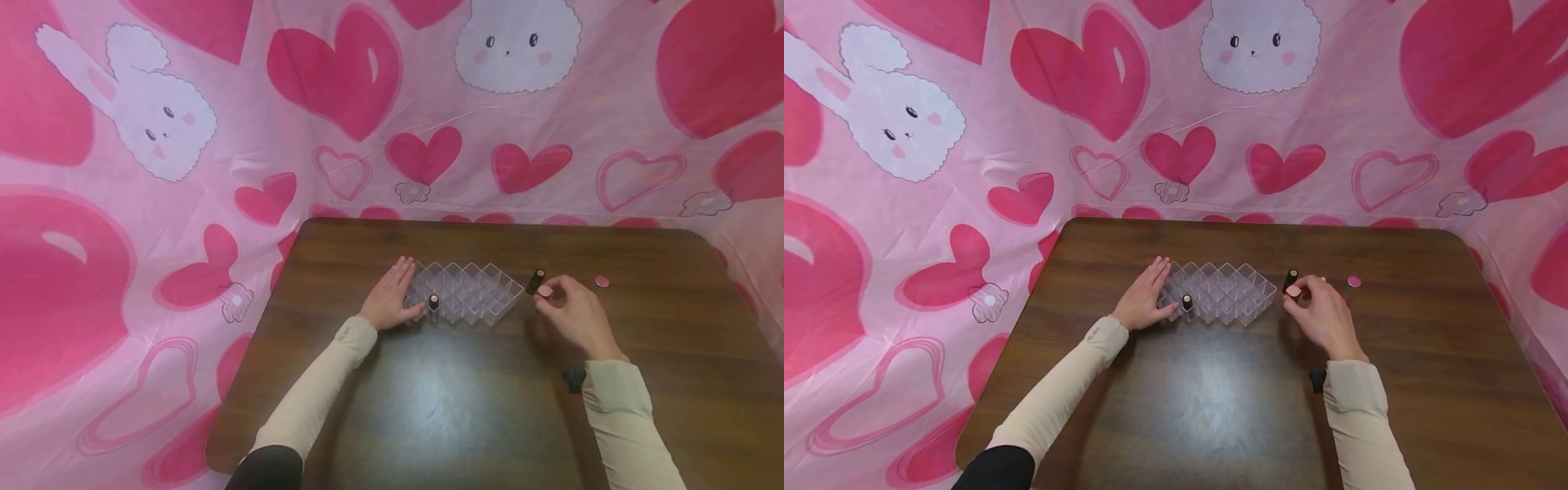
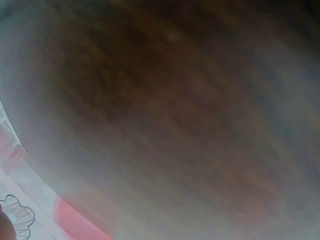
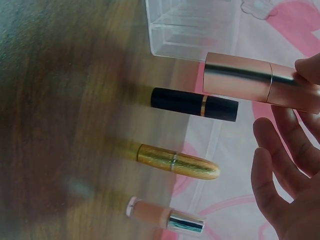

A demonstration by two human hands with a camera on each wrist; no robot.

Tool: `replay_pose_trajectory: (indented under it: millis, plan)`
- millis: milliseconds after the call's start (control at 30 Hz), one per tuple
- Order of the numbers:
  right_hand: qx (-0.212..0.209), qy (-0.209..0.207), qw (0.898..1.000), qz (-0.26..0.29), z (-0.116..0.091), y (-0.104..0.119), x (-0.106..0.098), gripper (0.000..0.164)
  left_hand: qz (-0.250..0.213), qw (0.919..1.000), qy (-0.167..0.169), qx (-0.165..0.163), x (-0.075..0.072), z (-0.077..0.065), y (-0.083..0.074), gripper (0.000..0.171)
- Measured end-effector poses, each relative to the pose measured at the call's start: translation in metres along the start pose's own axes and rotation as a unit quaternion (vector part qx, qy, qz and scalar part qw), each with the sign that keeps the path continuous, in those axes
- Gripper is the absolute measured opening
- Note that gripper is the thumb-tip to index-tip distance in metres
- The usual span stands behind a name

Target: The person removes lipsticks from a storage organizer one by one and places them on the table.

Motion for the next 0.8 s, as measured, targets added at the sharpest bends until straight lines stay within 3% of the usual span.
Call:
replay_pose_trajectory:
  millis: [800]
  plan:
    - [0.04,0.041,0.998,0.0,-0.004,-0.012,0.007,0.032,0.005,1.0,-0.003,-0.003,0.001,0.0,0.001,0.091]
Point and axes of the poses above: each hand's wrist, its own z-axis towards the middle knuckle, its own x-axis out of the palm, y = z × x, the point moved 4 cm from there along z, towards the middle knuckle, and after that the axes turned 5 degrees about z, right-handed, at the moved point
